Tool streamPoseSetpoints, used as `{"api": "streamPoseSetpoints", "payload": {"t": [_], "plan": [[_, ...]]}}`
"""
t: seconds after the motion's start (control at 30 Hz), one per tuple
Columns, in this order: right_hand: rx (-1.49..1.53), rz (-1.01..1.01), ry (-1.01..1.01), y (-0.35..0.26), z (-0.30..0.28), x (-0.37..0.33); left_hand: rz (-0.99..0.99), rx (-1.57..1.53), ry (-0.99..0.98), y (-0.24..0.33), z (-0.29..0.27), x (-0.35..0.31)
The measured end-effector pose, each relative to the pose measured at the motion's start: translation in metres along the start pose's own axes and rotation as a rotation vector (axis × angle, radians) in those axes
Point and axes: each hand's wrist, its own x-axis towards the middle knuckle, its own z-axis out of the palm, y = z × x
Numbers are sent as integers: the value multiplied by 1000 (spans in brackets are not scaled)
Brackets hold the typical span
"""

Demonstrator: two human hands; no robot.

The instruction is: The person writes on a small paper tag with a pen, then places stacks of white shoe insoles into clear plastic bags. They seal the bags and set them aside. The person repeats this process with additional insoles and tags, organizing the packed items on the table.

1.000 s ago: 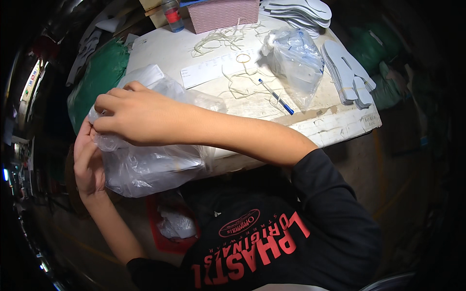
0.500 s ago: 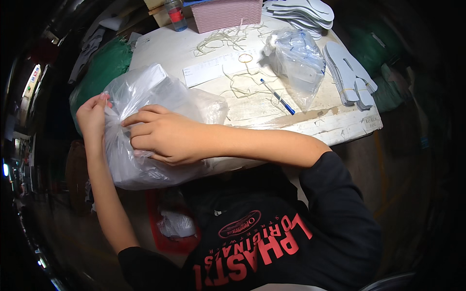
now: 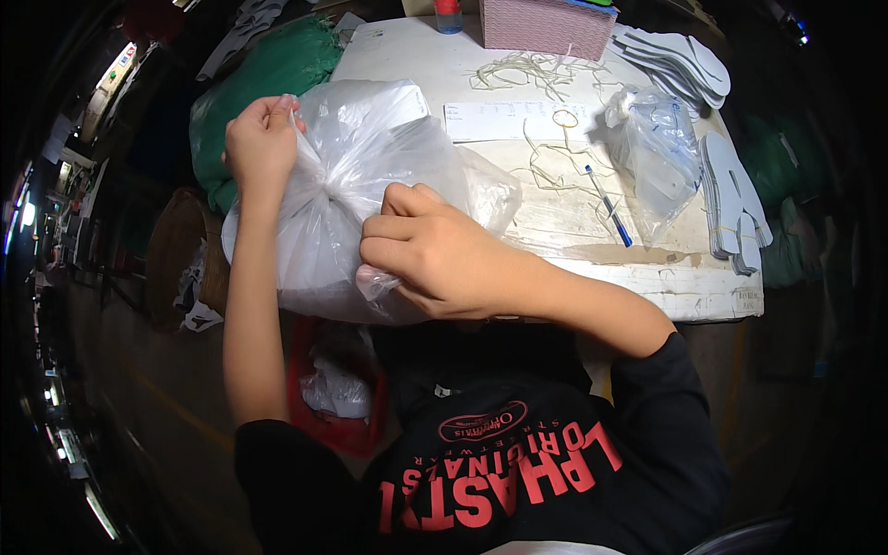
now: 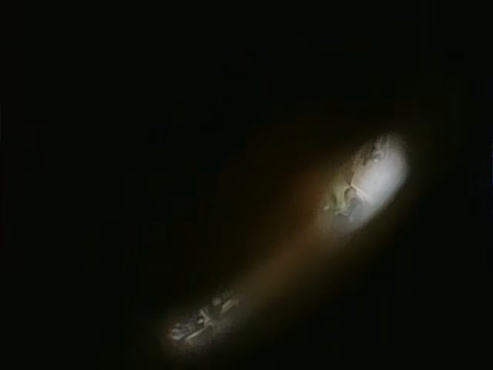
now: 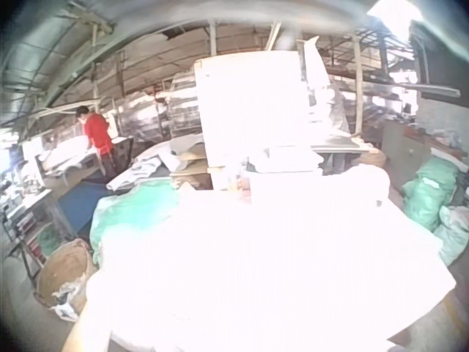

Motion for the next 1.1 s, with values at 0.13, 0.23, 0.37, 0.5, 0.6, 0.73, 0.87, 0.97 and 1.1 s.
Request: {"api": "streamPoseSetpoints", "payload": {"t": [0.13, 0.23, 0.37, 0.5, 0.6, 0.73, 0.87, 0.97, 1.1], "plan": [[155, 116, -24, 15, -8, 6, 203, -691, -89, 13, -30, -18], [279, 202, 39, 22, -6, 22, 236, -905, -476, 27, -52, -59], [516, 283, 153, 19, 1, 42, 349, -511, -541, 34, -59, -97], [722, 398, 61, 16, -2, 45, 354, -509, -538, 19, -60, -90], [487, 289, 81, 19, -1, 39, 267, -658, -452, 9, -58, -81], [66, 226, 134, 30, 9, 35, 109, -853, -289, 21, -44, -82], [352, 452, 315, 37, 18, 42, 358, -743, -210, 46, -27, -117], [333, 508, 296, 38, 22, 52, 494, -620, -213, 56, -18, -131], [-51, 316, 89, 34, 26, 49, 570, -573, -246, 56, -25, -126]]}}
